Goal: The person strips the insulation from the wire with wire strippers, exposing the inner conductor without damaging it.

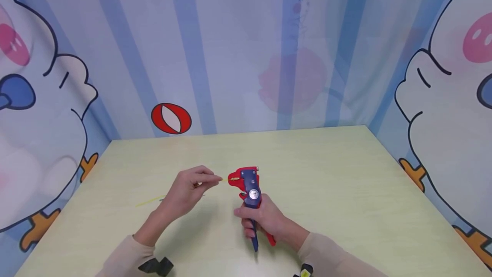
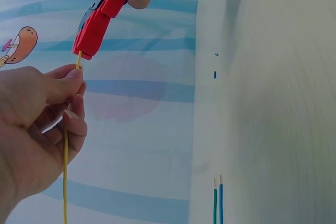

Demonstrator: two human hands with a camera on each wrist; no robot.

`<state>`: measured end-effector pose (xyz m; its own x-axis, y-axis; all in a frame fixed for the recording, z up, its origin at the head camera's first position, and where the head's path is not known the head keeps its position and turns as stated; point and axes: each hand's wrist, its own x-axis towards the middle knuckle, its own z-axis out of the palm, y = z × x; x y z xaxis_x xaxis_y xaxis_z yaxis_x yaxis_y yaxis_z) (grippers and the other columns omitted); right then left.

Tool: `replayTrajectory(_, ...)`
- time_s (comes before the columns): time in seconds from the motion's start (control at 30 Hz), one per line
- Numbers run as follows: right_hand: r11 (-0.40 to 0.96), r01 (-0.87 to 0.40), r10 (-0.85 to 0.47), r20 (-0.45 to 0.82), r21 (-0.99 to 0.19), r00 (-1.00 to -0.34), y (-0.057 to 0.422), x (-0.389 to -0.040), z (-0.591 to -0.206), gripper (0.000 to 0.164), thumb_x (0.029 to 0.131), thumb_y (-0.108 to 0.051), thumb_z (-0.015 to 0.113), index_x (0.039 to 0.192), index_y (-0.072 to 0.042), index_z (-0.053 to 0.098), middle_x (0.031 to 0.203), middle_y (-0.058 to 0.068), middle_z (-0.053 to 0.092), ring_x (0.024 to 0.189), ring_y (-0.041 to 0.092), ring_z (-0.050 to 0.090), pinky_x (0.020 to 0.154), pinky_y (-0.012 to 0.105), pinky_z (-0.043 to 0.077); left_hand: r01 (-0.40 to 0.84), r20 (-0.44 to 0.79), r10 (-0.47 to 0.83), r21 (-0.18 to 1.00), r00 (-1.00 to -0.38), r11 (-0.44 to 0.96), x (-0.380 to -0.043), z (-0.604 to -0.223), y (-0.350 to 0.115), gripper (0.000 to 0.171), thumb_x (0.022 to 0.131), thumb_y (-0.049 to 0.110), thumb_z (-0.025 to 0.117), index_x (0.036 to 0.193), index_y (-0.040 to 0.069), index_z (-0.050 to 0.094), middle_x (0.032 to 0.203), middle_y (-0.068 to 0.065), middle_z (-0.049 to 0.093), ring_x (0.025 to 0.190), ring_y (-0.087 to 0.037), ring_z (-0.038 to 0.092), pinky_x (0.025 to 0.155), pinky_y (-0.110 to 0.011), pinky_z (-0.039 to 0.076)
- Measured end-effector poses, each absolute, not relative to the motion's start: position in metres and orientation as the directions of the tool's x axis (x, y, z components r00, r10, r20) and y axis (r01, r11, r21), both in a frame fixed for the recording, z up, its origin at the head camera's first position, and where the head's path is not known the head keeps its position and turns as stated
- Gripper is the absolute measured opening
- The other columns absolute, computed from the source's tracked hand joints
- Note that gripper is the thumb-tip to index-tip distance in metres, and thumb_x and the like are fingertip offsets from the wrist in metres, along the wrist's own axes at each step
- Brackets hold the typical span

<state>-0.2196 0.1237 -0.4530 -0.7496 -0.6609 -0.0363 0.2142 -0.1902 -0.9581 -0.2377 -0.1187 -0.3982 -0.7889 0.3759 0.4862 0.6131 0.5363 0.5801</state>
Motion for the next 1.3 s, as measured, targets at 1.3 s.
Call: replayTrajectory(1.3,-0.242,0.212,-0.708,0.023,-0.947,-0.706,0.1267,-0.2216,-0.4502,0.005,0.098,-0.006,0.054,0.093,-0.005,0.053,0.071,0.001,0.056,0.059,0.016,0.057,0.064,0.031,0.055,0.621,0.508,0.365,0.562,-0.780,0.546,-0.2405,-0.3984,-0.1220,0.020,0.084,0.001,0.078,0.101,0.011,0.080,0.090,0.006,0.068,0.079,-0.009,0.061,0.066,-0.021,0.054)
